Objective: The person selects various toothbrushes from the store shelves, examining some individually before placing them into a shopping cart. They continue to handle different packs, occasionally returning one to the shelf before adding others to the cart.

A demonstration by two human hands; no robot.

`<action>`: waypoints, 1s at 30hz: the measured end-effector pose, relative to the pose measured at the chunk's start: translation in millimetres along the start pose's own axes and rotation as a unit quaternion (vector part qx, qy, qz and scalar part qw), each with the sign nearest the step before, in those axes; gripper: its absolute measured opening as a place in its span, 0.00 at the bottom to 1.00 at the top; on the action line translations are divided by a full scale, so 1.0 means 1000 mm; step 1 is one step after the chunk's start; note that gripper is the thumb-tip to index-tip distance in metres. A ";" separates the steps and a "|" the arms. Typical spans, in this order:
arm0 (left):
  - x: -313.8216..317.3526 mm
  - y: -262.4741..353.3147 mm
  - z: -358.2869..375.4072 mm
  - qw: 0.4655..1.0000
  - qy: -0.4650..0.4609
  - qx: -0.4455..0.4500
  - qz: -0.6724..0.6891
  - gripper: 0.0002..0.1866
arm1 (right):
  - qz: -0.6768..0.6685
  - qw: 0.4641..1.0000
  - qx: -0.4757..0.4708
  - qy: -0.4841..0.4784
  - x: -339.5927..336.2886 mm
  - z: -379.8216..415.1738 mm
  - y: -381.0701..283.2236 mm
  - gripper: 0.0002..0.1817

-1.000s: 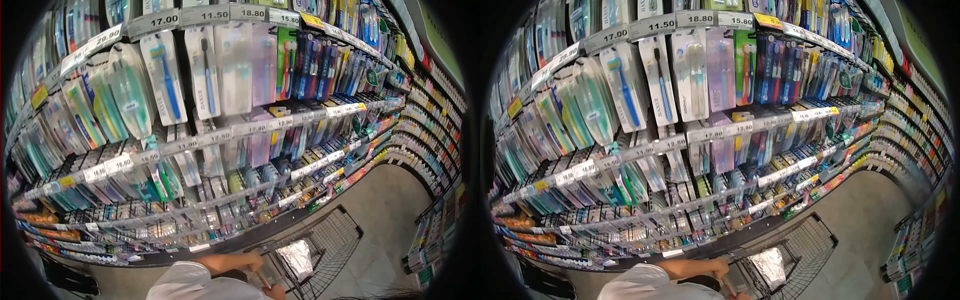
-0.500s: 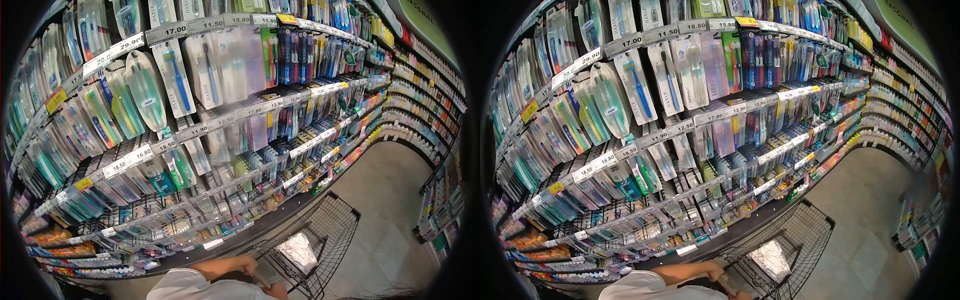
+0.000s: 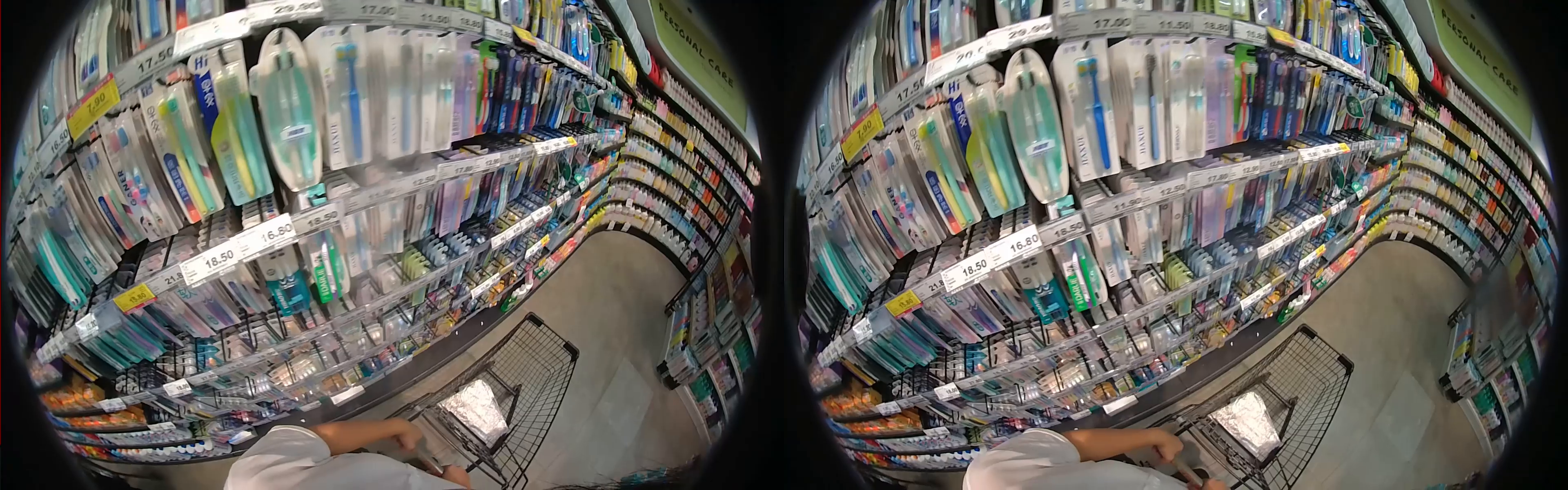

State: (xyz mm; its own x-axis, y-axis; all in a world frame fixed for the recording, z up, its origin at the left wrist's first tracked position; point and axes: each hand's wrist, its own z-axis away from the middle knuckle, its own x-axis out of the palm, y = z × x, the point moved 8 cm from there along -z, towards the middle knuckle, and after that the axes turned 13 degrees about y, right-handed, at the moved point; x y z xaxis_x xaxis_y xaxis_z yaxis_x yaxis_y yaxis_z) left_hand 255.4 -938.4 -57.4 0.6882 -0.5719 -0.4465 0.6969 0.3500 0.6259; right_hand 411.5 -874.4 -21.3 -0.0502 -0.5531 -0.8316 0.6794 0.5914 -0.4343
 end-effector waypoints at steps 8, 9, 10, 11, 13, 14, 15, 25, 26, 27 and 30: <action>0.013 -0.016 0.072 0.994 0.068 0.047 -0.076 0.05 | 0.069 0.998 -0.006 0.000 0.049 0.031 -0.056 0.32; 0.015 -0.014 0.086 0.992 0.067 0.055 -0.095 0.05 | 0.077 0.997 0.000 -0.001 0.055 0.036 -0.063 0.32; 0.017 -0.017 0.096 0.991 0.075 0.050 -0.095 0.05 | 0.075 0.997 0.013 -0.013 0.059 0.041 -0.070 0.32; 0.019 -0.021 0.106 0.991 0.084 0.044 -0.096 0.05 | 0.074 0.997 0.025 -0.026 0.064 0.047 -0.077 0.31; 0.034 -0.035 0.109 0.990 0.077 0.050 -0.110 0.05 | 0.060 0.997 0.043 -0.033 0.067 0.059 -0.098 0.31; 0.047 -0.046 0.106 0.992 0.063 0.039 -0.103 0.05 | 0.056 0.997 0.038 -0.028 0.074 0.066 -0.104 0.32; 0.051 -0.049 0.114 0.994 0.050 0.027 -0.096 0.07 | 0.053 0.998 0.030 -0.023 0.083 0.069 -0.107 0.32; 0.104 -0.081 0.169 0.993 0.006 0.002 -0.114 0.07 | 0.023 0.998 -0.044 -0.025 0.140 0.108 -0.148 0.36; 0.104 -0.077 0.179 0.993 0.002 0.007 -0.114 0.09 | 0.019 0.998 -0.045 -0.029 0.155 0.105 -0.139 0.36; 0.109 -0.080 0.181 0.993 -0.008 -0.004 -0.118 0.09 | 0.018 0.998 -0.050 -0.031 0.164 0.108 -0.136 0.35; 0.118 -0.090 0.186 0.990 0.037 -0.052 -0.122 0.03 | 0.018 0.997 -0.062 -0.041 0.171 0.113 -0.140 0.35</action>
State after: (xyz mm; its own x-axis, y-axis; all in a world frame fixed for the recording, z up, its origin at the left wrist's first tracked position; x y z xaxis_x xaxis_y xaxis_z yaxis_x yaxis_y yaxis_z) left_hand 236.3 -1174.7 -47.4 0.5063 -0.5945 -0.6246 0.8591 0.2850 0.4251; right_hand 390.5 -1118.5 -63.5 0.0353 -0.5730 -0.8188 0.5845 0.6764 -0.4481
